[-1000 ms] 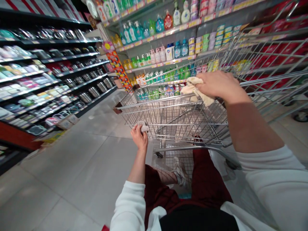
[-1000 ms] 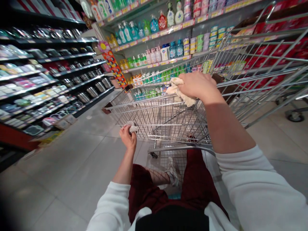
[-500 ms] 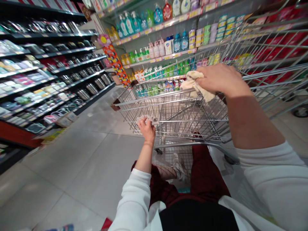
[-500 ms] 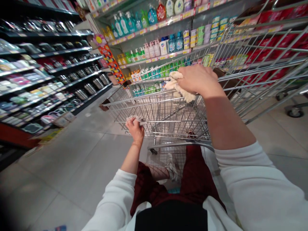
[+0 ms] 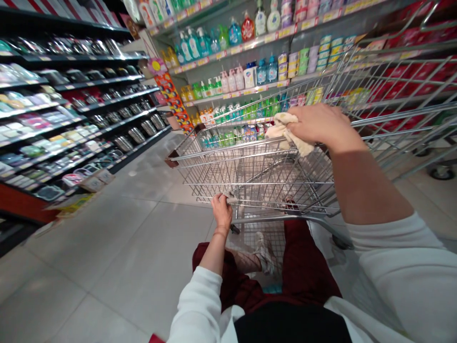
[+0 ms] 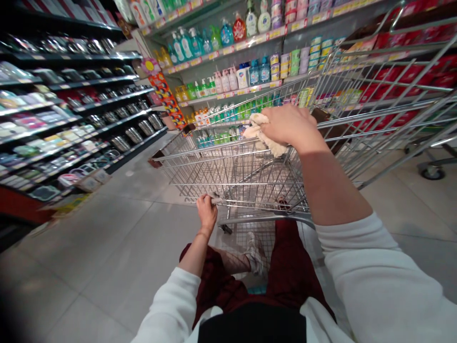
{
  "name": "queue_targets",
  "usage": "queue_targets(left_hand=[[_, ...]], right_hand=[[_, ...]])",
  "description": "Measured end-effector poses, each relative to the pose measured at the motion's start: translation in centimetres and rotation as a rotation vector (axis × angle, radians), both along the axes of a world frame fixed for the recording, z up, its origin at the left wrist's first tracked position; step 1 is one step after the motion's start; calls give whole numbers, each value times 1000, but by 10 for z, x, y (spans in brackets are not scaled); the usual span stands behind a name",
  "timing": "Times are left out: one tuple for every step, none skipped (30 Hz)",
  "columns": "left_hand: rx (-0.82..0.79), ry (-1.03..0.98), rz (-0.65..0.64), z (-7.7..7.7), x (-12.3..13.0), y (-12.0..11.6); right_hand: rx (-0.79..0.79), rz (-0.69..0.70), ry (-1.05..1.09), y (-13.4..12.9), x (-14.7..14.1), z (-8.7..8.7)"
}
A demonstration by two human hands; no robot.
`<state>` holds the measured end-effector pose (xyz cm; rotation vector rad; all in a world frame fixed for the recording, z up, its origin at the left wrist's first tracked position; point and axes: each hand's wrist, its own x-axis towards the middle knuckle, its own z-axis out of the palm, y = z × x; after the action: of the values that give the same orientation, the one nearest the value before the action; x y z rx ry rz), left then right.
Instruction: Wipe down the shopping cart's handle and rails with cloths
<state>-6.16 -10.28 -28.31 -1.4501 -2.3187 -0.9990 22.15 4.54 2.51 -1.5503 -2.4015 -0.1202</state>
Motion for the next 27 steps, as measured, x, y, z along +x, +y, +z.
queue_targets(left_hand=[[60, 12, -13, 12, 1, 1], [146, 29, -35, 26, 3, 2], [248, 51, -64, 41, 5, 3], [358, 76, -96, 58, 9, 6], [446, 104, -133, 75, 13, 9], [504, 131, -161, 92, 18, 13], [546, 157, -168, 108, 24, 18], [553, 176, -172, 122, 29, 25], [542, 192, -178, 133, 34, 32], [524, 207, -187, 142, 39, 40], [502, 220, -201, 147, 42, 47], [486, 231, -215, 149, 44, 53], [474, 236, -227, 146, 45, 59], [464, 234, -233, 140, 44, 62], [453, 226, -235, 131, 43, 64], [436, 216, -238, 118, 41, 64], [413, 207, -243, 104, 38, 62], [382, 204, -250, 88, 36, 58], [347, 207, -260, 73, 33, 54], [308, 215, -269, 58, 31, 49], [273, 224, -275, 45, 29, 45], [246, 233, -275, 34, 28, 41], [229, 240, -271, 26, 27, 38], [221, 246, -266, 21, 26, 36], [218, 249, -262, 18, 26, 35], [217, 251, -260, 17, 27, 35], [214, 252, -261, 17, 27, 35]], right_hand=[[-2, 3, -3, 0, 0, 0], [-5, 5, -5, 0, 0, 0], [-4, 9, -4, 0, 0, -1], [-1, 12, 0, 0, 0, -1], [4, 17, 5, 0, 0, -1], [6, 18, 9, 0, 0, -1], [5, 16, 11, 0, 0, -1], [4, 12, 11, 0, 0, -1], [4, 8, 8, 0, 0, -1], [4, 6, 2, 0, 0, 0], [8, 4, -2, 0, 0, 0], [13, 2, -5, -1, 0, 0], [18, 4, -9, -1, 0, 0], [21, 8, -12, -2, 0, 0], [22, 12, -13, -2, 0, 0], [21, 15, -10, -2, 0, 0], [20, 19, -6, -3, -1, 0], [20, 21, -2, -3, -1, 0], [21, 20, 4, -3, -1, 0], [22, 17, 8, -3, -1, 0], [24, 16, 10, -2, -2, -1], [27, 17, 10, -2, -2, -1], [28, 18, 10, -1, -2, -1], [28, 18, 12, -1, -2, -1], [26, 20, 14, -1, -2, -1], [23, 19, 16, -1, -1, -1], [17, 18, 18, -1, -1, -1]])
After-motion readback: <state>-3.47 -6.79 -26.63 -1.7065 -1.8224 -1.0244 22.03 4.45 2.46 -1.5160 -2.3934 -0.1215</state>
